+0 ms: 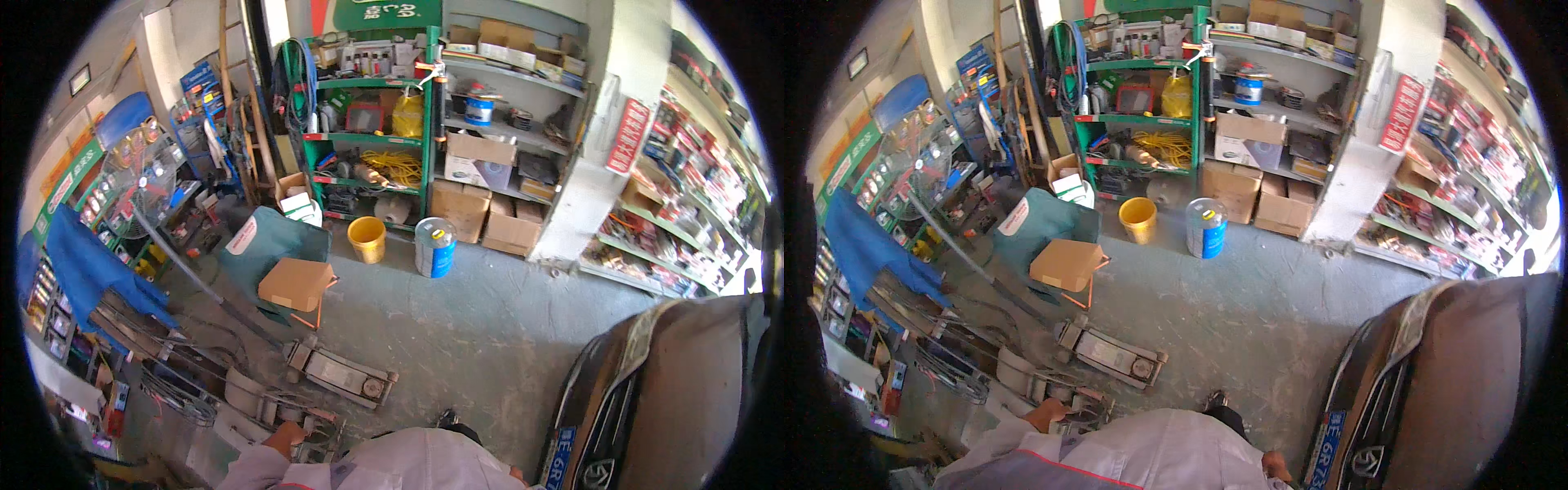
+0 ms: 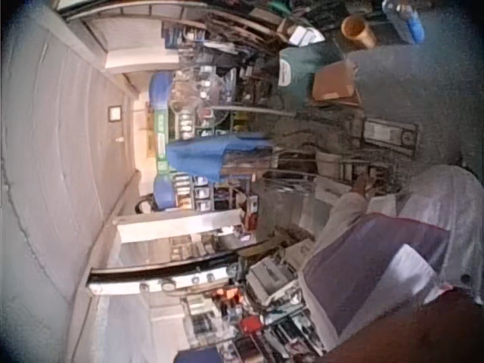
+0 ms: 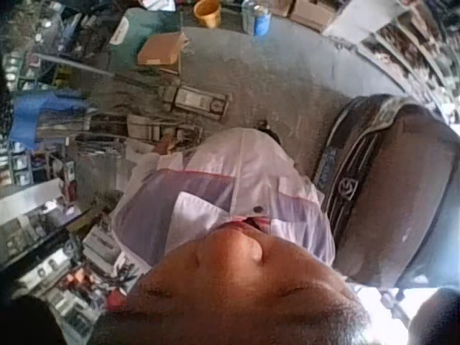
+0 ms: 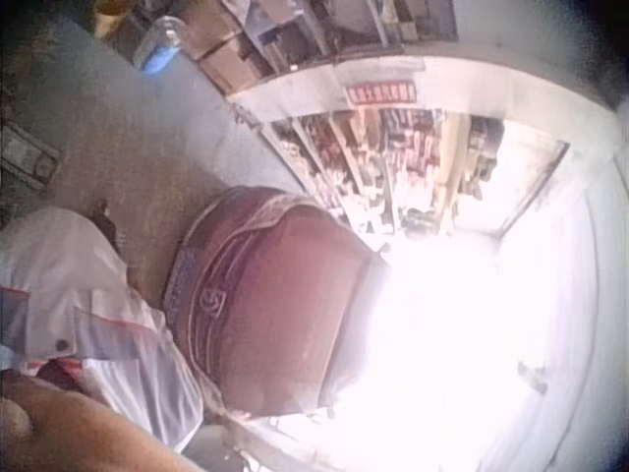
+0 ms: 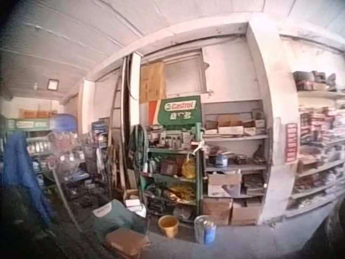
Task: The person retrieves a roll of blue masking tape from a box, walks to a brown SUV, and applies the tape along the door frame and lower body panel. The tape is smoothed by hand to secure it in place.
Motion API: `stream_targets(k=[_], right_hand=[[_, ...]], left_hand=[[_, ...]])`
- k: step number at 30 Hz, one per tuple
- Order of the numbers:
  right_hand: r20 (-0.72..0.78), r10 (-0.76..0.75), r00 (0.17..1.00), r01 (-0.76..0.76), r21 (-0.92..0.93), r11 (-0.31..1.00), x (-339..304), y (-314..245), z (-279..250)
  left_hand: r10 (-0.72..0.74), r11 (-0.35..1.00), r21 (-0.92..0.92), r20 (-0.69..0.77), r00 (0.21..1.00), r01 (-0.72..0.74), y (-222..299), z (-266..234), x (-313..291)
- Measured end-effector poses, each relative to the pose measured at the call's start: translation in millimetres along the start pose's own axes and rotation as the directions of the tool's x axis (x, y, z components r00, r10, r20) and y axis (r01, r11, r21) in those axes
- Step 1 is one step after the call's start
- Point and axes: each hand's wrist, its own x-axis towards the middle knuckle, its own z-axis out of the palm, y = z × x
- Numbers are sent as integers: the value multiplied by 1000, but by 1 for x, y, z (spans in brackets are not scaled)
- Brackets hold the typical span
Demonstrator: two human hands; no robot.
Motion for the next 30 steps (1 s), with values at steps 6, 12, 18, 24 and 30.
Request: stream_targets(k=[6,12,18,24,30], right_hand=[[-188,-239,953,178,-290,940,125,103,-243],[-374,-137,917,124,-59,991,273,57,-373],[-89,-383,919,368,-146,918,329,-80,-472],[46,-519,853,503,-333,797,376,-127,-571],[-201,-224,954,216,-58,975,441,-162,-655]], left_hand=[[225,918,-301,-147,963,-260,92,3,-19],[480,870,-14,-200,854,-493,166,-39,28],[441,875,242,-44,896,-419,183,-112,132],[427,904,68,-147,892,-422,214,-235,202],[458,875,-1,-320,829,-484,265,-403,218]])
